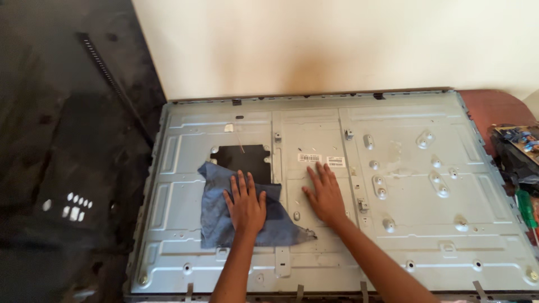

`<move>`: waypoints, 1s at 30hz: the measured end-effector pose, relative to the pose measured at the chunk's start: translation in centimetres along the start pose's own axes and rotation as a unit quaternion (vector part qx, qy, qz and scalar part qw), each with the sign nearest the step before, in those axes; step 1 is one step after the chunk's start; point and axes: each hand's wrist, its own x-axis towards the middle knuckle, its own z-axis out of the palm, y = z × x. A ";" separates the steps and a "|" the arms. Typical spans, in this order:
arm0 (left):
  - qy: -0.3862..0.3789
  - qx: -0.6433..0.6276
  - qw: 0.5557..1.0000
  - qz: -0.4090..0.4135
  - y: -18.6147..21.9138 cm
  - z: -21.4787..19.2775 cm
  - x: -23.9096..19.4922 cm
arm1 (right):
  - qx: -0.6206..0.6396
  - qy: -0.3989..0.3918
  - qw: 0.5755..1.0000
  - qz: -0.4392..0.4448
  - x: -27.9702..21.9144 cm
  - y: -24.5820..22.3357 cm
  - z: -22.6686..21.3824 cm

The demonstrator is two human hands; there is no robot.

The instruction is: The person cleans the back panel of a disassembled television using a small brush and a cloth. They then place a ribbon cable and two circuit boards onto the cleaned panel.

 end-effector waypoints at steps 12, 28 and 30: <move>0.019 -0.036 0.992 0.121 -2.9 3.6 11.5 | -0.048 -0.041 0.998 0.015 -0.4 -1.0 -0.3; 0.025 0.002 0.999 0.038 -5.7 1.0 1.8 | -0.044 -0.037 0.998 0.026 -0.5 -1.1 -0.5; 0.007 0.013 0.999 0.032 -5.4 0.5 -1.4 | -0.044 -0.037 0.998 0.026 -0.8 -1.0 -0.4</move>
